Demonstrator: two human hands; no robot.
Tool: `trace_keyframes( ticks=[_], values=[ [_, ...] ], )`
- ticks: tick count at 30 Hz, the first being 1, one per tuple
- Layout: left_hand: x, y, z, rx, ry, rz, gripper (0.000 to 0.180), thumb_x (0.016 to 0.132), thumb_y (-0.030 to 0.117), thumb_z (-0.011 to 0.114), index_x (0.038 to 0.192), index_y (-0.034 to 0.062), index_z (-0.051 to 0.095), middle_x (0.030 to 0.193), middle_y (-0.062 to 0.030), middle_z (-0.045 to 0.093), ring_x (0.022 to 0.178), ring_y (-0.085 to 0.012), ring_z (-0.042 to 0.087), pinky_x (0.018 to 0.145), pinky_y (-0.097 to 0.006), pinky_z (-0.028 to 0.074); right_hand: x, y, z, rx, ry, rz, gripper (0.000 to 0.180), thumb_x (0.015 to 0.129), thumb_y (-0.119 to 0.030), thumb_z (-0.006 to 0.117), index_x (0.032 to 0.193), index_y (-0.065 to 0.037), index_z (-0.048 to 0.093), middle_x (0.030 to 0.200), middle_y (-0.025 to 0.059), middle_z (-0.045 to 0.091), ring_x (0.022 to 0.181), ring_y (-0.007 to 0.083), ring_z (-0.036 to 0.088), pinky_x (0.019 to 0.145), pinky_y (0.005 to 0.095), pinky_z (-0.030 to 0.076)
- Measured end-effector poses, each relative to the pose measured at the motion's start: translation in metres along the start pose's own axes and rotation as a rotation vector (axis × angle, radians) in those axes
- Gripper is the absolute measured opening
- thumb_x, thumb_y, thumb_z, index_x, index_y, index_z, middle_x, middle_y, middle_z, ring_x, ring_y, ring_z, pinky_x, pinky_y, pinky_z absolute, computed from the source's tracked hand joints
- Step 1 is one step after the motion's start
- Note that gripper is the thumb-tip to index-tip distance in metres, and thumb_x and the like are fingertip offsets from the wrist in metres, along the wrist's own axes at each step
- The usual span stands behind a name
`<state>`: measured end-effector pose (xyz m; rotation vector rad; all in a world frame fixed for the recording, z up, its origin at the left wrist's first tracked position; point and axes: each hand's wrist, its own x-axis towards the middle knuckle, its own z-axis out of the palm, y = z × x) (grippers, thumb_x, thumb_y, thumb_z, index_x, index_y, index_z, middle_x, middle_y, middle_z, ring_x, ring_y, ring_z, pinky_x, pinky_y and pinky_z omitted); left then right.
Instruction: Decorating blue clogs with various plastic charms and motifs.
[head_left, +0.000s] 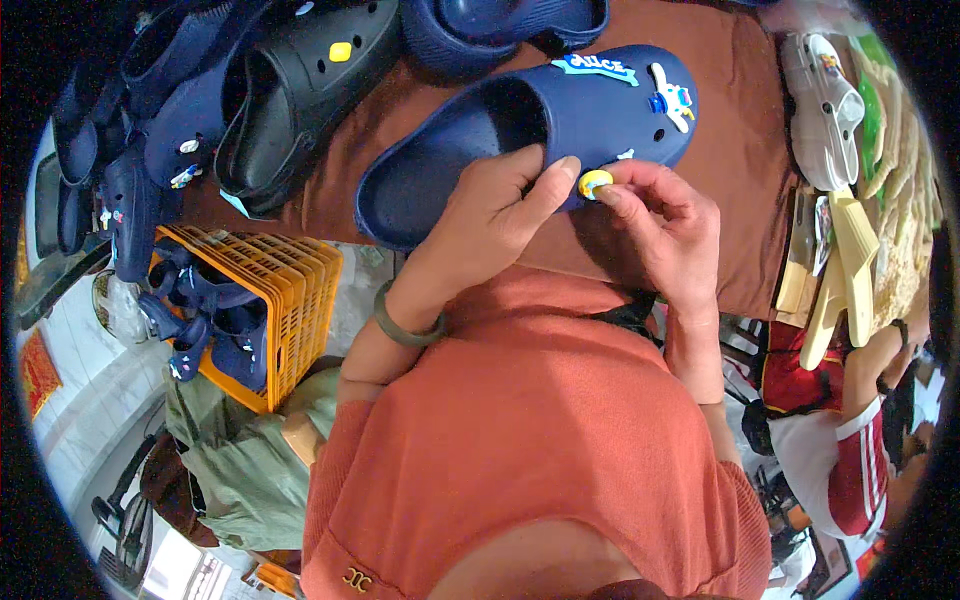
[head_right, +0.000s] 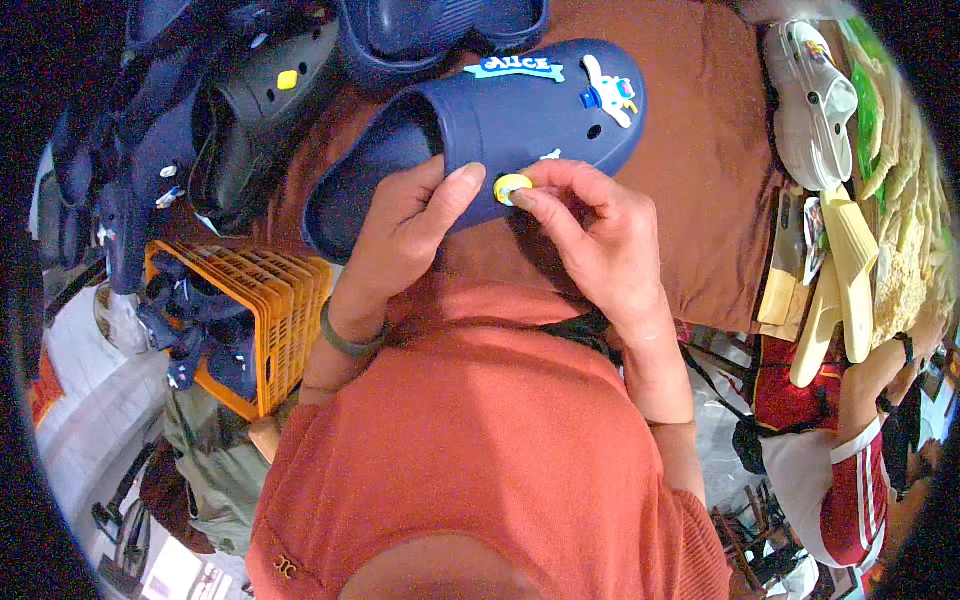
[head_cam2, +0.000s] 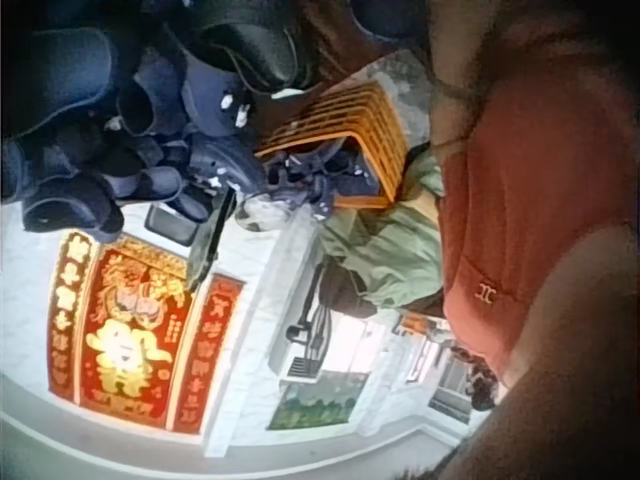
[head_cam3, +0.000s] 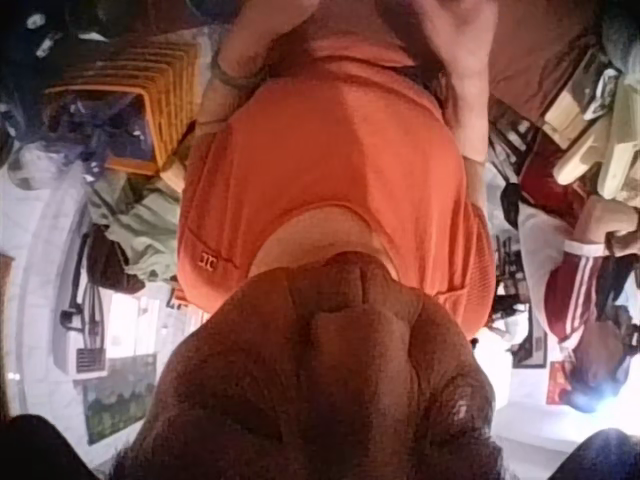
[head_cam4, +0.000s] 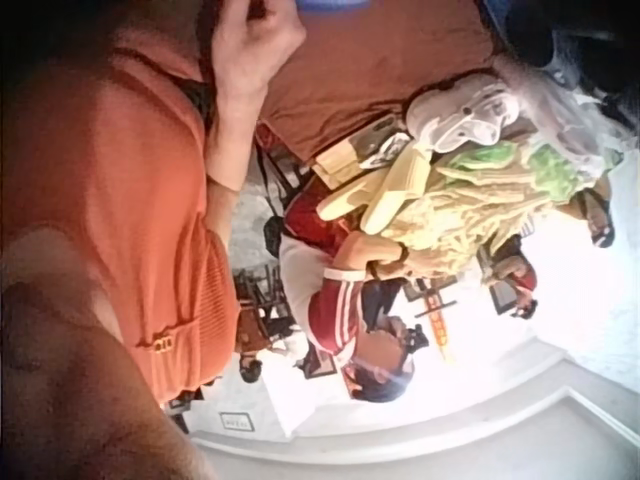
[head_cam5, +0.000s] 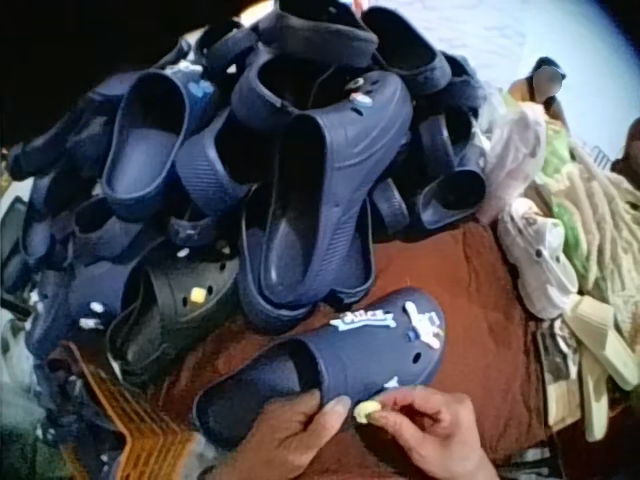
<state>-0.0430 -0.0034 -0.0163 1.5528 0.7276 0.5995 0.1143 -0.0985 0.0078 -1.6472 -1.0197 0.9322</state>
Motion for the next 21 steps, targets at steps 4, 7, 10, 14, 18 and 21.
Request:
trace_keyframes(
  ticks=[4, 7, 10, 14, 18, 21],
  values=[
    [-0.003, -0.001, -0.002, 0.108, -0.014, 0.032, 0.027, 0.085, 0.022, 0.063, 0.075, -0.0012, 0.056, 0.056, -0.0148, 0.049, 0.048, -0.019, 0.048, 0.046, -0.035, 0.037, 0.001, -0.006, 0.002, 0.018, 0.051, 0.019, 0.011, 0.083, -0.007, 0.068, 0.092, 0.001, 0.066, 0.08, 0.0039, 0.068, 0.073, 0.0076, 0.062, 0.067, 0.0222, 0.05],
    [-0.003, 0.004, -0.006, 0.266, -0.133, 0.053, 0.024, 0.084, 0.011, 0.063, 0.105, -0.0004, 0.063, 0.092, -0.0078, 0.067, 0.083, -0.0128, 0.061, 0.076, -0.029, 0.049, 0.002, -0.008, 0.001, -0.109, 0.029, -0.027, 0.011, 0.082, -0.008, 0.07, 0.088, 0.0, 0.066, 0.077, 0.0053, 0.068, 0.071, 0.0082, 0.063, 0.064, 0.0226, 0.05],
    [-0.003, 0.001, -0.004, 0.215, -0.117, 0.029, 0.024, 0.081, 0.011, 0.068, 0.102, 0.0001, 0.063, 0.088, -0.0092, 0.068, 0.079, -0.0142, 0.062, 0.071, -0.029, 0.05, 0.003, -0.01, 0.001, -0.142, 0.026, -0.021, 0.012, 0.08, -0.008, 0.071, 0.087, 0.0, 0.066, 0.075, 0.0059, 0.068, 0.068, 0.0079, 0.062, 0.061, 0.0227, 0.049],
    [-0.003, -0.001, -0.004, 0.268, -0.086, 0.09, 0.022, 0.081, 0.012, 0.068, 0.099, 0.0005, 0.063, 0.084, -0.01, 0.068, 0.073, -0.0159, 0.064, 0.066, -0.03, 0.05, 0.005, -0.01, 0.002, -0.157, 0.022, -0.069, 0.011, 0.08, -0.008, 0.071, 0.086, -0.001, 0.066, 0.074, 0.0052, 0.067, 0.066, 0.0079, 0.062, 0.06, 0.0227, 0.049],
    [-0.002, 0.002, -0.002, 0.289, -0.066, 0.093, 0.022, 0.081, 0.013, 0.068, 0.098, 0.0008, 0.063, 0.083, -0.013, 0.067, 0.071, -0.0199, 0.065, 0.065, -0.031, 0.051, 0.006, -0.011, 0.003, -0.198, 0.022, -0.116, 0.01, 0.079, -0.007, 0.07, 0.084, 0.0, 0.064, 0.07, 0.0068, 0.066, 0.063, 0.01, 0.062, 0.058, 0.0235, 0.049],
    [-0.001, 0.003, 0.005, 0.29, 0.055, 0.257, 0.021, 0.078, 0.014, 0.066, 0.077, 0.0003, 0.05, 0.069, -0.0179, 0.057, 0.062, -0.037, 0.057, 0.053, -0.042, 0.045, 0.007, -0.022, 0.002, -0.327, -0.034, -0.045, 0.01, 0.08, -0.003, 0.07, 0.087, 0.002, 0.064, 0.074, 0.0015, 0.065, 0.069, 0.0048, 0.058, 0.062, 0.0204, 0.047]
  ],
)
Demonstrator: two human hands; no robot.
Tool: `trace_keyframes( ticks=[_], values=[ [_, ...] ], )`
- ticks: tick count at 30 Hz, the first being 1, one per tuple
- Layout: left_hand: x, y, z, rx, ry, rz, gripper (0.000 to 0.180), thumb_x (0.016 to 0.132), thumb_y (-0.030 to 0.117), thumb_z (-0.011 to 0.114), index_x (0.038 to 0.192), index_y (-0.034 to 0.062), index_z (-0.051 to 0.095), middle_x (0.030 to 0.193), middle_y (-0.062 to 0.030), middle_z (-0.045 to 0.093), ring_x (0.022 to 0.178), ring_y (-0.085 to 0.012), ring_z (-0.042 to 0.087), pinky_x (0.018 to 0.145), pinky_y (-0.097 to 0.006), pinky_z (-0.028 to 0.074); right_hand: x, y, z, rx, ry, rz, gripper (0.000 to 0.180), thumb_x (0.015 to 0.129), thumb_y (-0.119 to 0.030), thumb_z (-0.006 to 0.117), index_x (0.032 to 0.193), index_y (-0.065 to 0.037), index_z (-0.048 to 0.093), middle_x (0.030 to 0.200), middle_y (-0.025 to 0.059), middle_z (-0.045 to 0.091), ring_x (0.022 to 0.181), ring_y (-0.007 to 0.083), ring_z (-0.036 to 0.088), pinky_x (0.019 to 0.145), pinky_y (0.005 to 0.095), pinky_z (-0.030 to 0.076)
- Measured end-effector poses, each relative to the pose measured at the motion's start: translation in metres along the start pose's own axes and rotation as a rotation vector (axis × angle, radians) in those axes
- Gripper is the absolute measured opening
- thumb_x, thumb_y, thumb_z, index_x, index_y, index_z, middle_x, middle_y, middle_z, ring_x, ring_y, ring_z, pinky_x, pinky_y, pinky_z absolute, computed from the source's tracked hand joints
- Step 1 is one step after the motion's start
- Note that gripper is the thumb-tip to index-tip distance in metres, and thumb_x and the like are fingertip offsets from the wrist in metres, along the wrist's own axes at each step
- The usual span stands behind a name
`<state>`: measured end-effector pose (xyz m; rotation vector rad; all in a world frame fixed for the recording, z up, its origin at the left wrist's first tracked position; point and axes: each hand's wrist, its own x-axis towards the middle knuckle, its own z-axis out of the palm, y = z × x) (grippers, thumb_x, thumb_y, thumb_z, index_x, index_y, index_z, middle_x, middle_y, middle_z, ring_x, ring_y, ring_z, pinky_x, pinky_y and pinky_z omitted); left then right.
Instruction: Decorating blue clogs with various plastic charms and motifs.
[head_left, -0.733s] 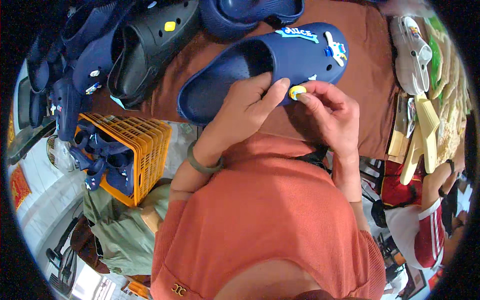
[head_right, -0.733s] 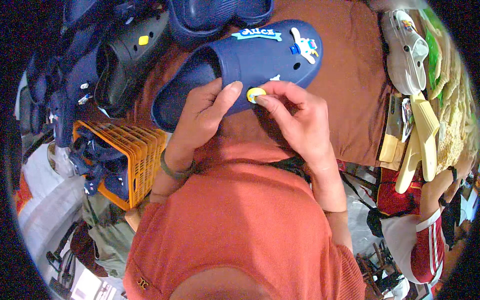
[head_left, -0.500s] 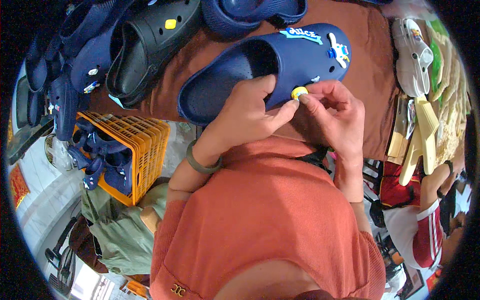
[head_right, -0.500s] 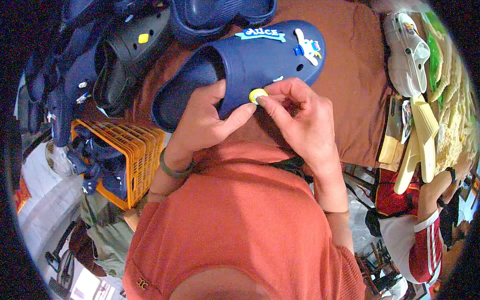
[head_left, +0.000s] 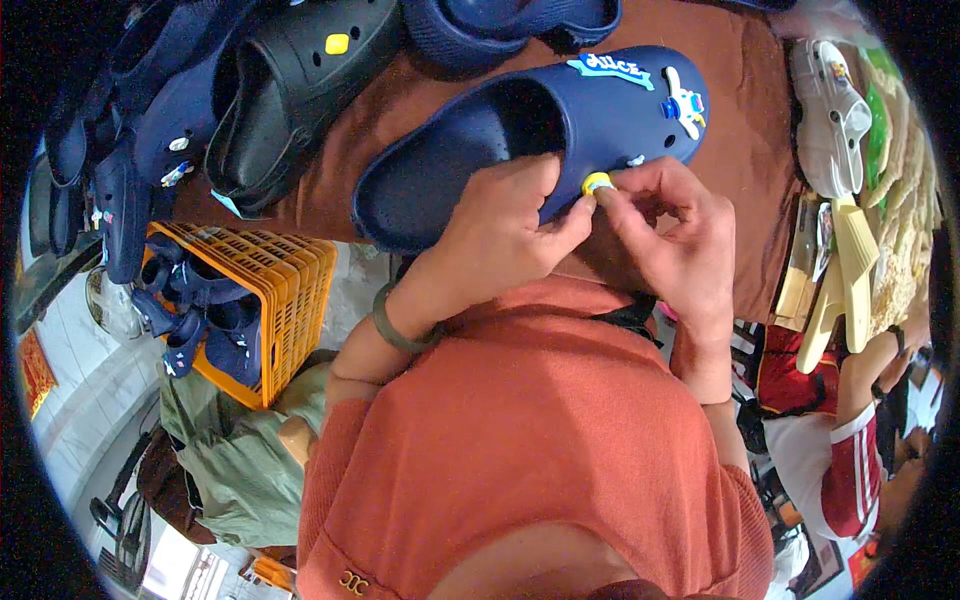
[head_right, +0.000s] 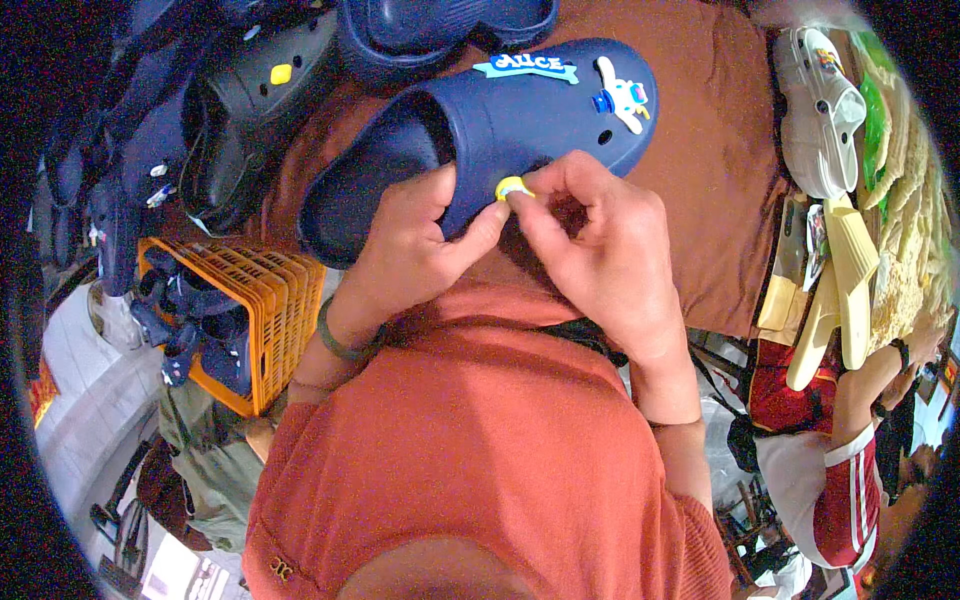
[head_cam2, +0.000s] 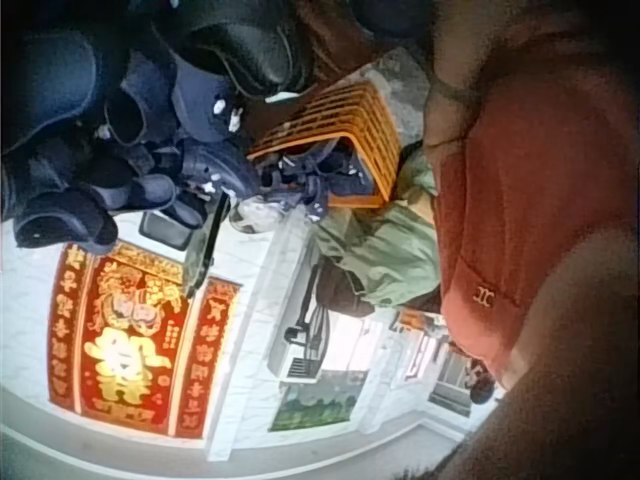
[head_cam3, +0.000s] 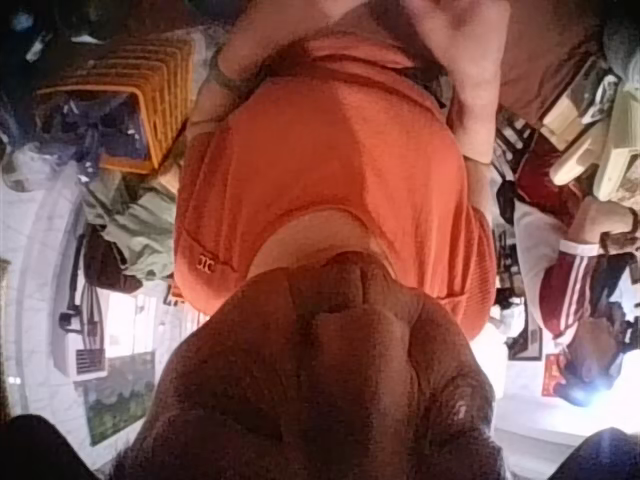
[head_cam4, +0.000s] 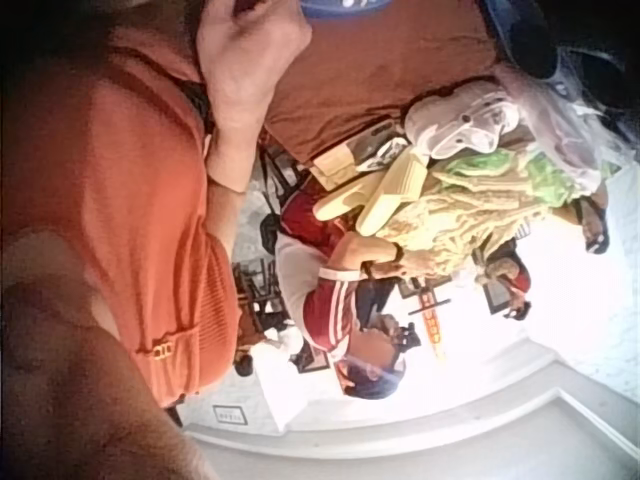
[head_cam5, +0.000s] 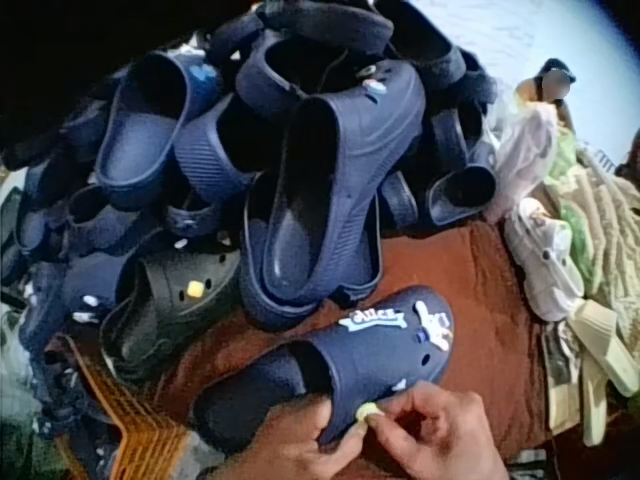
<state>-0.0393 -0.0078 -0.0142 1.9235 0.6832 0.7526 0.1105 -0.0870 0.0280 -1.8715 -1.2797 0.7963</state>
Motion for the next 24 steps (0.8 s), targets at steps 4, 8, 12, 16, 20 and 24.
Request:
trace_keyframes(
  ticks=[4, 8, 12, 16, 20, 24],
  values=[
    [-0.002, -0.004, -0.004, 0.115, -0.078, -0.016, 0.027, 0.08, 0.011, 0.066, 0.104, 0.0019, 0.06, 0.086, -0.0164, 0.066, 0.074, -0.0317, 0.066, 0.065, -0.036, 0.052, 0.007, 0.0, 0.006, 0.031, 0.045, -0.073, 0.011, 0.079, -0.01, 0.069, 0.08, -0.001, 0.063, 0.066, 0.0118, 0.063, 0.058, 0.0159, 0.063, 0.055, 0.0275, 0.049],
    [-0.003, -0.003, 0.0, 0.133, -0.044, -0.05, 0.021, 0.079, 0.013, 0.065, 0.094, 0.0012, 0.054, 0.077, -0.0181, 0.061, 0.069, -0.036, 0.061, 0.06, -0.041, 0.048, 0.01, 0.006, 0.004, 0.035, 0.017, -0.049, 0.011, 0.08, -0.01, 0.068, 0.082, 0.0, 0.063, 0.068, 0.0126, 0.064, 0.06, 0.0196, 0.065, 0.056, 0.0306, 0.05],
    [0.0, 0.0, 0.003, 0.026, 0.013, -0.086, 0.023, 0.08, 0.016, 0.065, 0.086, -0.0003, 0.05, 0.067, -0.0209, 0.057, 0.061, -0.0392, 0.057, 0.053, -0.045, 0.044, 0.002, 0.012, 0.008, 0.08, 0.101, -0.123, 0.009, 0.081, -0.008, 0.068, 0.087, -0.001, 0.066, 0.072, 0.0114, 0.065, 0.063, 0.0216, 0.065, 0.06, 0.0302, 0.05],
    [0.0, 0.004, 0.001, 0.043, -0.01, -0.122, 0.025, 0.081, 0.019, 0.064, 0.091, -0.0008, 0.052, 0.07, -0.0216, 0.058, 0.065, -0.0391, 0.059, 0.056, -0.045, 0.045, -0.005, 0.026, 0.013, -0.001, 0.168, -0.278, 0.014, 0.078, -0.004, 0.07, 0.092, -0.004, 0.068, 0.082, 0.011, 0.067, 0.071, 0.022, 0.065, 0.064, 0.0298, 0.05],
    [0.0, 0.005, 0.0, 0.02, -0.021, -0.164, 0.026, 0.082, 0.021, 0.062, 0.094, -0.0001, 0.054, 0.072, -0.0214, 0.059, 0.068, -0.039, 0.059, 0.059, -0.044, 0.046, -0.008, 0.03, 0.015, -0.116, 0.242, -0.482, 0.025, 0.071, -0.003, 0.074, 0.095, -0.005, 0.068, 0.083, 0.0078, 0.063, 0.073, 0.0231, 0.059, 0.063, 0.0319, 0.048],
    [0.001, 0.005, -0.004, -0.03, -0.065, -0.184, 0.024, 0.083, 0.02, 0.06, 0.096, -0.0002, 0.055, 0.073, -0.0212, 0.059, 0.069, -0.0394, 0.059, 0.06, -0.043, 0.047, -0.001, 0.031, 0.012, -0.283, 0.31, -0.64, 0.028, 0.067, 0.0, 0.074, 0.094, -0.005, 0.068, 0.076, 0.0048, 0.057, 0.069, 0.0222, 0.053, 0.06, 0.0326, 0.044]
  ],
)
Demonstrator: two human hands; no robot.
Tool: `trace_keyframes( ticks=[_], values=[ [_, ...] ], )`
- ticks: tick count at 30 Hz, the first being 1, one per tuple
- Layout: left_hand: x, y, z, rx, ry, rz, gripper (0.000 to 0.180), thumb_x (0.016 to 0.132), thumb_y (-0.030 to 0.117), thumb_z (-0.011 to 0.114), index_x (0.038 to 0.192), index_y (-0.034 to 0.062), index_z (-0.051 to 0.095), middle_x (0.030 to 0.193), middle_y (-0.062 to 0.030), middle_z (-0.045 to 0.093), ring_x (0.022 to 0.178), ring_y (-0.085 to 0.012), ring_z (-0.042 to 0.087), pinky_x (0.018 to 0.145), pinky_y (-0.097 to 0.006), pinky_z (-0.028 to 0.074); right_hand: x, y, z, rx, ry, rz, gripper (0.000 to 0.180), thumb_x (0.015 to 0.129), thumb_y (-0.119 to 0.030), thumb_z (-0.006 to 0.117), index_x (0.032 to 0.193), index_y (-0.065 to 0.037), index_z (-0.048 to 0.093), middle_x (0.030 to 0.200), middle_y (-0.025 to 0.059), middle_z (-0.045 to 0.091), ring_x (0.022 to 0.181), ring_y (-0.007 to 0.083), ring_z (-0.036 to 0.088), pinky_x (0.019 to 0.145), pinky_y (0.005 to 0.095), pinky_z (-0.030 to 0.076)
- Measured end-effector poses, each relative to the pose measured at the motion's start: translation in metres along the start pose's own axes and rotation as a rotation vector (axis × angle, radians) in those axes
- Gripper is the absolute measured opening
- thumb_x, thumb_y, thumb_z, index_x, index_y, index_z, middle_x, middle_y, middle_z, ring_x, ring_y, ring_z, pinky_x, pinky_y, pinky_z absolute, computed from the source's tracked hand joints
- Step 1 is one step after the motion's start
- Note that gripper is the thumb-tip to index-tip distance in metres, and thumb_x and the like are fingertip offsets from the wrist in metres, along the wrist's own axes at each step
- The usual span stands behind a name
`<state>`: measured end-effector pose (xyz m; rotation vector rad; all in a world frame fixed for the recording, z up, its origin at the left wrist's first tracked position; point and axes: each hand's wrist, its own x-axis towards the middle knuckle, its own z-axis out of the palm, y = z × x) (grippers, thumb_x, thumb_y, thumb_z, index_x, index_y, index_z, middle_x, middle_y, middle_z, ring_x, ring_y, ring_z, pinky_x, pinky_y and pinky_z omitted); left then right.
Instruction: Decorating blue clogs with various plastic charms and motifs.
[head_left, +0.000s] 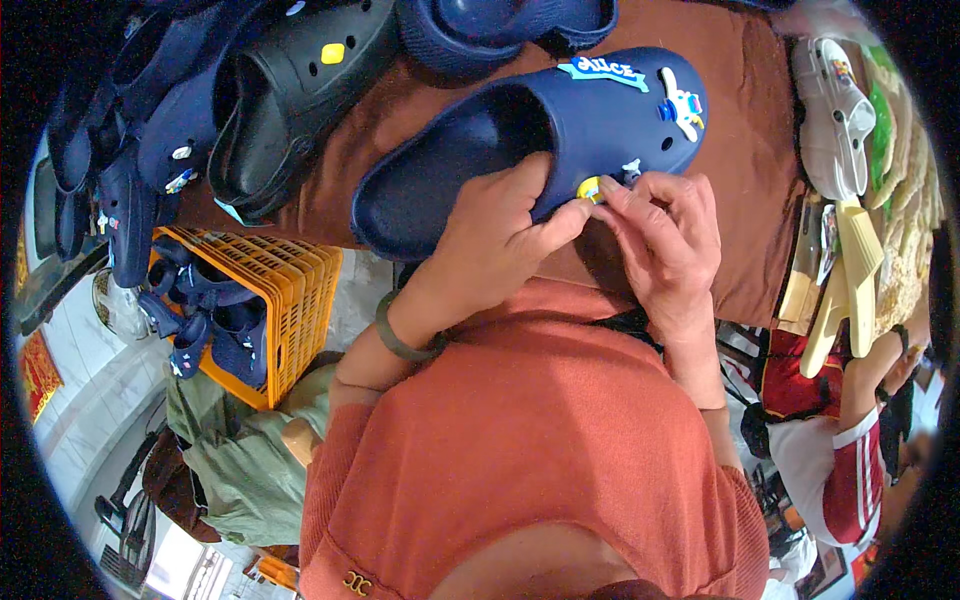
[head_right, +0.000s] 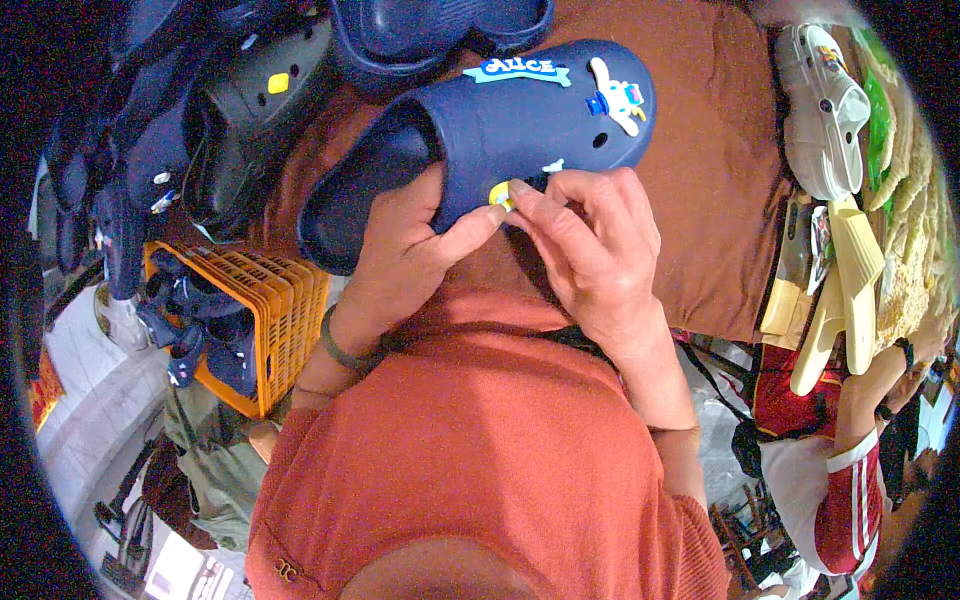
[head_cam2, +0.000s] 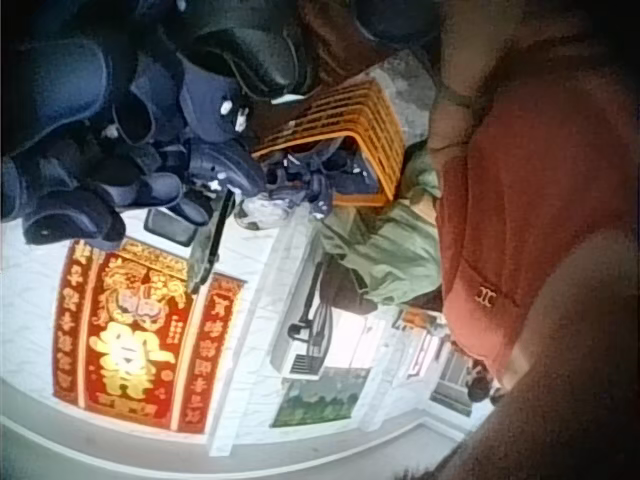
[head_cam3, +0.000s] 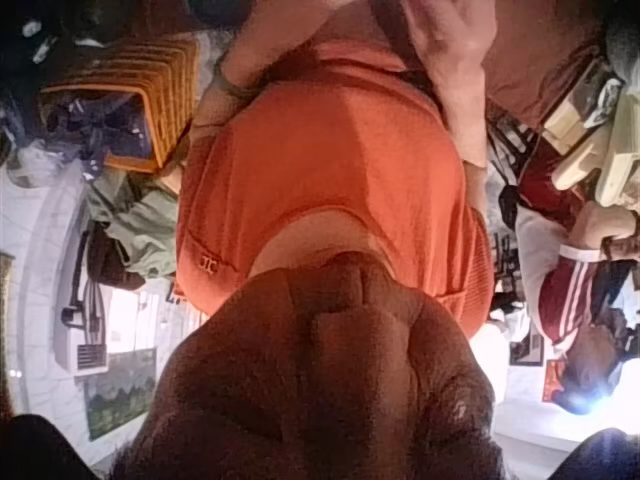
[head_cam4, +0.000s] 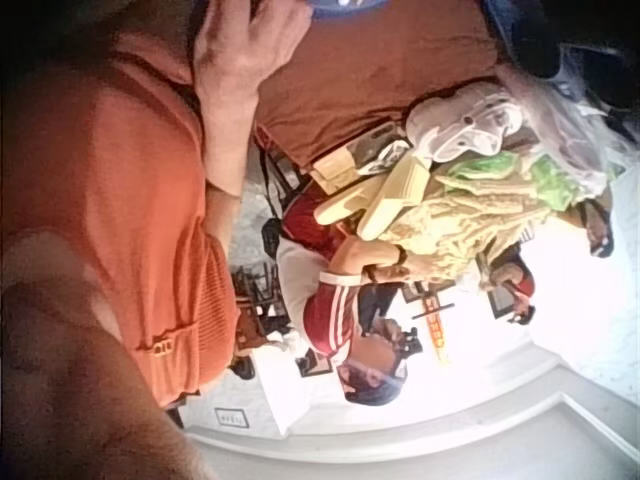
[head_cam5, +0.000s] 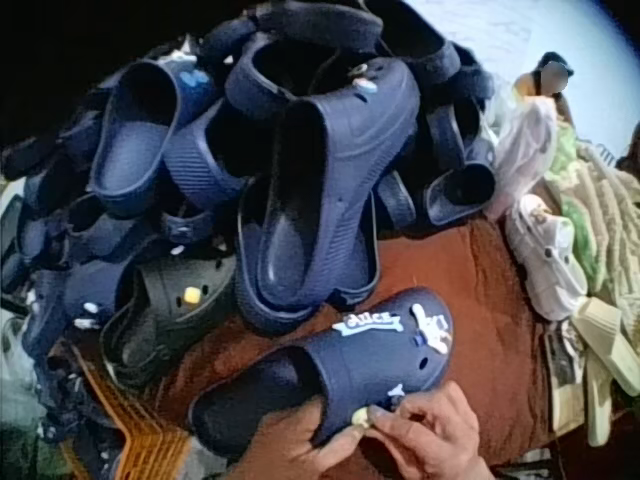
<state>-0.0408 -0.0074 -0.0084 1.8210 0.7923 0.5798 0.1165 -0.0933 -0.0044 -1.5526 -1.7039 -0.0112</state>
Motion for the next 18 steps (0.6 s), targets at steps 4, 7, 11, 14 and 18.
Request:
trace_keyframes(
  ticks=[4, 7, 11, 14, 18],
  values=[
    [-0.001, -0.003, 0.005, 0.001, 0.04, 0.08, 0.022, 0.084, 0.018, 0.058, 0.097, -0.0002, 0.055, 0.074, -0.0213, 0.059, 0.071, -0.0396, 0.06, 0.06, -0.043, 0.047, 0.002, 0.0, 0.005, -0.035, 0.001, -0.04, 0.029, 0.064, 0.002, 0.074, 0.092, -0.004, 0.067, 0.077, 0.0058, 0.059, 0.068, 0.0225, 0.054, 0.061, 0.0324, 0.044],
    [0.0, -0.004, 0.007, 0.076, 0.068, 0.224, 0.022, 0.085, 0.018, 0.057, 0.096, -0.0001, 0.055, 0.073, -0.021, 0.059, 0.071, -0.039, 0.06, 0.061, -0.043, 0.048, -0.001, -0.002, 0.013, 0.018, 0.038, 0.005, 0.027, 0.064, 0.002, 0.073, 0.089, -0.003, 0.066, 0.077, 0.0069, 0.06, 0.068, 0.0239, 0.054, 0.063, 0.0333, 0.044],
    [0.001, -0.002, 0.005, 0.049, 0.062, 0.125, 0.023, 0.086, 0.021, 0.059, 0.097, 0.0006, 0.056, 0.079, -0.0209, 0.061, 0.073, -0.0388, 0.061, 0.062, -0.042, 0.048, -0.002, 0.003, 0.019, 0.131, 0.084, 0.035, 0.025, 0.066, 0.0, 0.073, 0.089, -0.003, 0.064, 0.077, 0.0079, 0.061, 0.07, 0.0247, 0.056, 0.064, 0.0334, 0.043],
    [0.002, 0.0, 0.003, 0.023, 0.04, 0.05, 0.024, 0.086, 0.022, 0.06, 0.097, 0.0008, 0.057, 0.082, -0.0212, 0.062, 0.075, -0.039, 0.062, 0.063, -0.042, 0.049, 0.0, 0.004, 0.012, 0.051, 0.017, 0.021, 0.025, 0.067, -0.003, 0.072, 0.091, -0.005, 0.065, 0.08, 0.0072, 0.061, 0.073, 0.0239, 0.056, 0.069, 0.0339, 0.041],
    [0.002, 0.003, 0.006, 0.043, 0.074, 0.059, 0.024, 0.086, 0.022, 0.061, 0.096, 0.0006, 0.058, 0.083, -0.0215, 0.063, 0.077, -0.0397, 0.062, 0.065, -0.043, 0.049, -0.004, 0.008, 0.013, 0.041, 0.038, -0.01, 0.027, 0.068, -0.008, 0.073, 0.094, -0.008, 0.065, 0.085, 0.0034, 0.06, 0.078, 0.0218, 0.054, 0.074, 0.0353, 0.037]
  ],
)
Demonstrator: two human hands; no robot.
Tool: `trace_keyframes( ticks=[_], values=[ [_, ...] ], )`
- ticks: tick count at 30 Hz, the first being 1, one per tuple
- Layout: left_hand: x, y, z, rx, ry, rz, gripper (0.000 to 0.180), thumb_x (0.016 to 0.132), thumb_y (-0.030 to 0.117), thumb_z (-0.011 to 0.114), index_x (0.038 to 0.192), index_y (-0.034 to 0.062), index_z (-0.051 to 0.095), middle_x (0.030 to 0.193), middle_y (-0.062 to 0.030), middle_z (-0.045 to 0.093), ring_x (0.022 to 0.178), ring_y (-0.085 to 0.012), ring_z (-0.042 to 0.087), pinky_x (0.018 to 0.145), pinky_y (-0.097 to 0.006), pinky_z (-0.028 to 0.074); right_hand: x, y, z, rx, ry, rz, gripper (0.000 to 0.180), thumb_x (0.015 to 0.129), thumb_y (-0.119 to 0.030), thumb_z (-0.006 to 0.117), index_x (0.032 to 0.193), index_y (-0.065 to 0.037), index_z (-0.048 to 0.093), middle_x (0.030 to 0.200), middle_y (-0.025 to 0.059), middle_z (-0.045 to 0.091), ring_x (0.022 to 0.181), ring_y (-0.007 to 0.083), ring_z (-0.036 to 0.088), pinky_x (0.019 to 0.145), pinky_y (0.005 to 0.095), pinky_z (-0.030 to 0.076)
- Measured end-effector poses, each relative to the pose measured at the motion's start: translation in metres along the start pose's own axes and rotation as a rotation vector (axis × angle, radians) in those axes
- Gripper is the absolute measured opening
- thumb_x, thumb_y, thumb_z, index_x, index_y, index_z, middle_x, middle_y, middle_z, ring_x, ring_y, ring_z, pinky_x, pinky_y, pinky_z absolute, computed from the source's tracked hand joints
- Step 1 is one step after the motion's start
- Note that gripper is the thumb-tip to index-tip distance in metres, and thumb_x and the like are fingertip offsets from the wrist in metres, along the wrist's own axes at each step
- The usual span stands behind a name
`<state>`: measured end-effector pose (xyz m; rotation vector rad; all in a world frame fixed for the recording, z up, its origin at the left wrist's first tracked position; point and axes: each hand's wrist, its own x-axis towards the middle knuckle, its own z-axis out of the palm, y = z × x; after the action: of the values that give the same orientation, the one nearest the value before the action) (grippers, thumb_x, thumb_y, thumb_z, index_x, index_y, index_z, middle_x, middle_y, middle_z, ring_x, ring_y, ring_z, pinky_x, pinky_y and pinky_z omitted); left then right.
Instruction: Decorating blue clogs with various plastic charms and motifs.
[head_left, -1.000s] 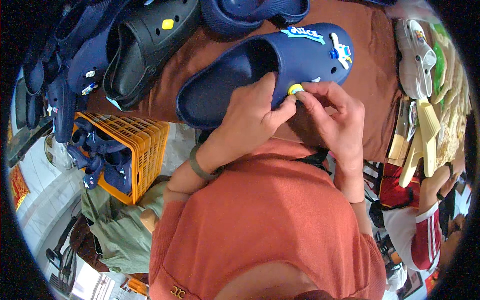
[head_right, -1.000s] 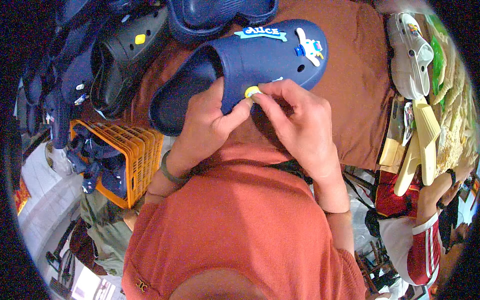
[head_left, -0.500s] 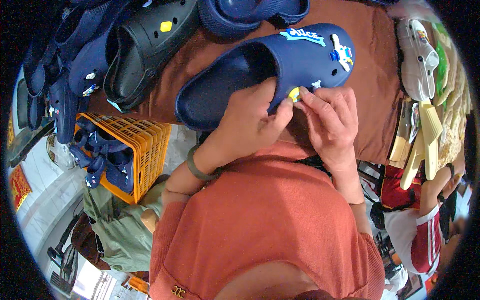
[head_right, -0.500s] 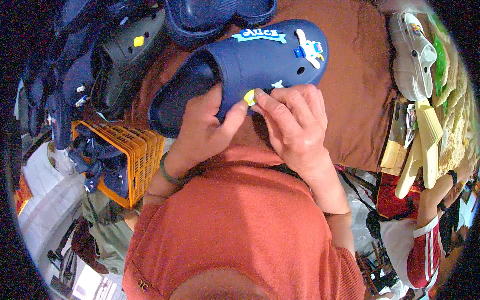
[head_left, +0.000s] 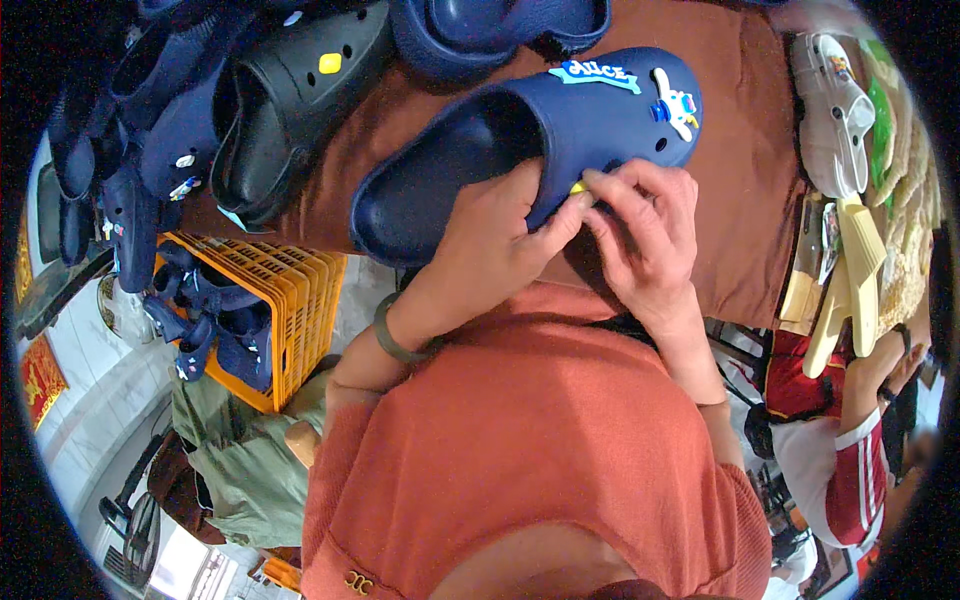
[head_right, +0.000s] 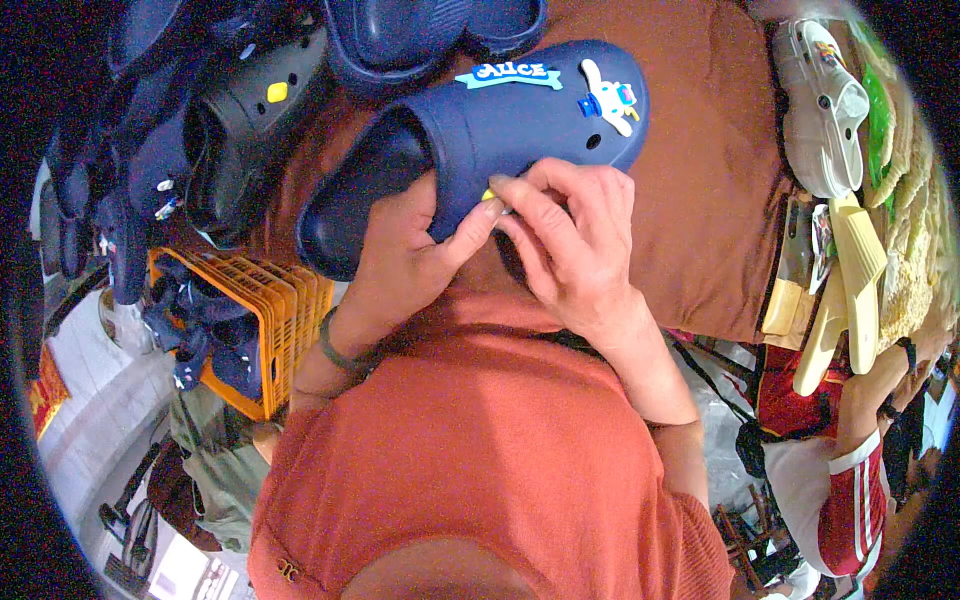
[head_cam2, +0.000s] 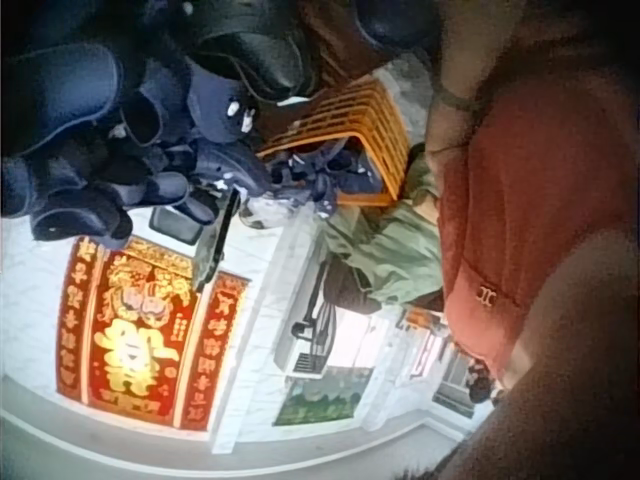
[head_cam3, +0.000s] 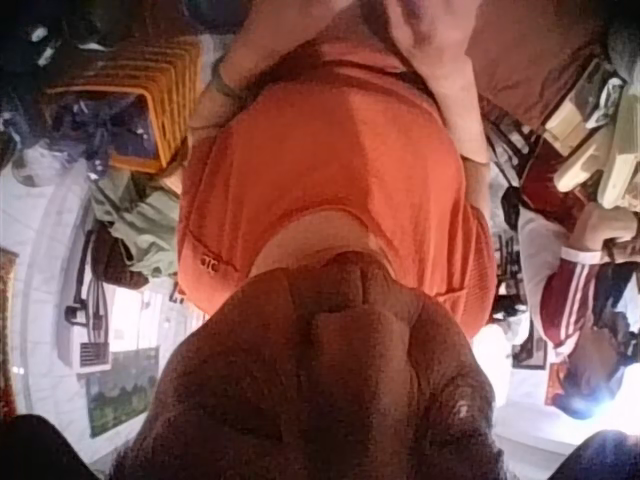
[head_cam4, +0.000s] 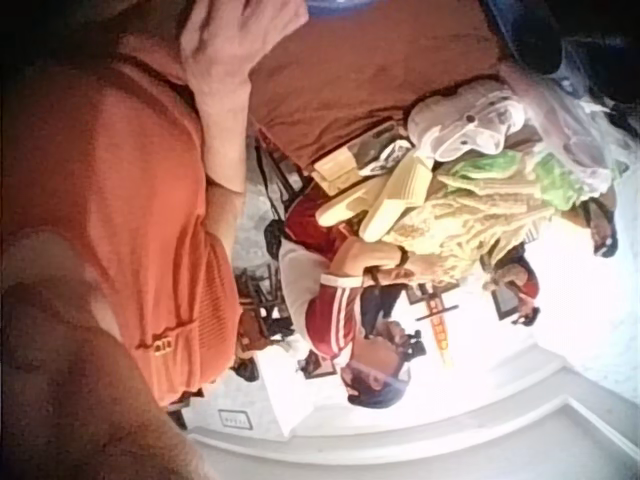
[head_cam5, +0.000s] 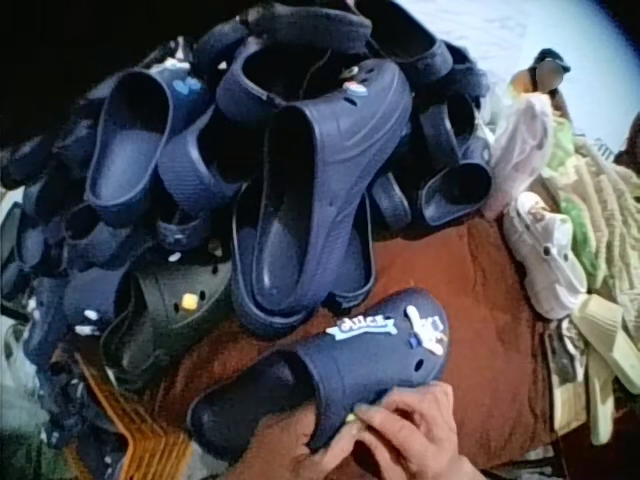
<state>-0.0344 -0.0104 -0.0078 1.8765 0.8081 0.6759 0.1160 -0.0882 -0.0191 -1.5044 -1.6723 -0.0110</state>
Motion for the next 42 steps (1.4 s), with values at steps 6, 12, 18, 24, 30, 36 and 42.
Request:
trace_keyframes(
  ticks=[6, 12, 18, 24, 30, 36, 42],
  values=[
    [0.0, 0.003, -0.002, 0.098, -0.02, -0.074, 0.029, 0.087, 0.026, 0.061, 0.098, -0.0003, 0.058, 0.081, -0.0233, 0.063, 0.075, -0.0405, 0.062, 0.065, -0.043, 0.049, -0.006, 0.003, 0.008, -0.112, 0.047, -0.032, 0.027, 0.068, -0.011, 0.073, 0.094, -0.01, 0.065, 0.085, 0.0012, 0.059, 0.08, 0.0203, 0.052, 0.079, 0.0374, 0.034],
    [-0.001, -0.001, -0.003, -0.007, -0.044, -0.111, 0.033, 0.088, 0.03, 0.061, 0.095, -0.0017, 0.059, 0.077, -0.0203, 0.063, 0.069, -0.0329, 0.063, 0.061, -0.039, 0.048, -0.013, 0.004, 0.012, -0.056, 0.056, 0.018, 0.029, 0.067, -0.012, 0.075, 0.094, -0.01, 0.064, 0.085, 0.0026, 0.059, 0.081, 0.0218, 0.052, 0.08, 0.0374, 0.034],
    [-0.001, -0.003, -0.007, -0.259, -0.118, -0.236, 0.035, 0.094, 0.033, 0.053, 0.1, -0.0008, 0.061, 0.074, -0.0123, 0.062, 0.068, -0.0161, 0.058, 0.062, -0.031, 0.045, -0.011, 0.004, 0.004, 0.106, 0.177, 0.137, 0.035, 0.063, -0.016, 0.08, 0.095, -0.01, 0.066, 0.087, 0.0043, 0.057, 0.082, 0.0226, 0.051, 0.078, 0.0354, 0.035],
    [0.001, -0.003, 0.001, -0.097, -0.06, -0.148, 0.036, 0.093, 0.033, 0.053, 0.103, -0.0008, 0.059, 0.082, -0.0195, 0.063, 0.074, -0.0317, 0.063, 0.065, -0.037, 0.047, -0.01, 0.009, 0.014, 0.047, 0.142, 0.029, 0.03, 0.06, -0.018, 0.08, 0.087, -0.012, 0.068, 0.086, 0.001, 0.057, 0.082, 0.0213, 0.05, 0.078, 0.0362, 0.033],
    [0.008, 0.001, 0.004, -0.098, -0.083, -0.024, 0.039, 0.093, 0.035, 0.052, 0.107, -0.0007, 0.058, 0.089, -0.022, 0.063, 0.08, -0.0376, 0.062, 0.07, -0.04, 0.048, -0.015, 0.011, 0.019, 0.047, 0.184, 0.062, 0.032, 0.057, -0.02, 0.082, 0.083, -0.012, 0.066, 0.087, 0.0016, 0.058, 0.084, 0.0225, 0.049, 0.079, 0.0369, 0.033],
    [0.003, 0.001, 0.002, -0.244, -0.121, -0.18, 0.039, 0.095, 0.035, 0.048, 0.106, -0.0005, 0.058, 0.089, -0.021, 0.063, 0.081, -0.0368, 0.062, 0.071, -0.039, 0.048, -0.011, 0.004, 0.012, 0.063, 0.176, 0.084, 0.033, 0.057, -0.022, 0.082, 0.085, -0.013, 0.066, 0.087, 0.0015, 0.058, 0.085, 0.0229, 0.049, 0.08, 0.0397, 0.033],
    [0.006, 0.004, 0.0, -0.154, -0.105, -0.126, 0.038, 0.097, 0.034, 0.044, 0.102, -0.001, 0.059, 0.082, -0.0221, 0.062, 0.078, -0.0368, 0.062, 0.068, -0.04, 0.047, -0.008, 0.012, 0.002, -0.008, 0.077, -0.068, 0.031, 0.062, -0.019, 0.078, 0.09, -0.014, 0.068, 0.09, 0.0004, 0.058, 0.086, 0.0223, 0.049, 0.081, 0.0402, 0.033]
  ],
)
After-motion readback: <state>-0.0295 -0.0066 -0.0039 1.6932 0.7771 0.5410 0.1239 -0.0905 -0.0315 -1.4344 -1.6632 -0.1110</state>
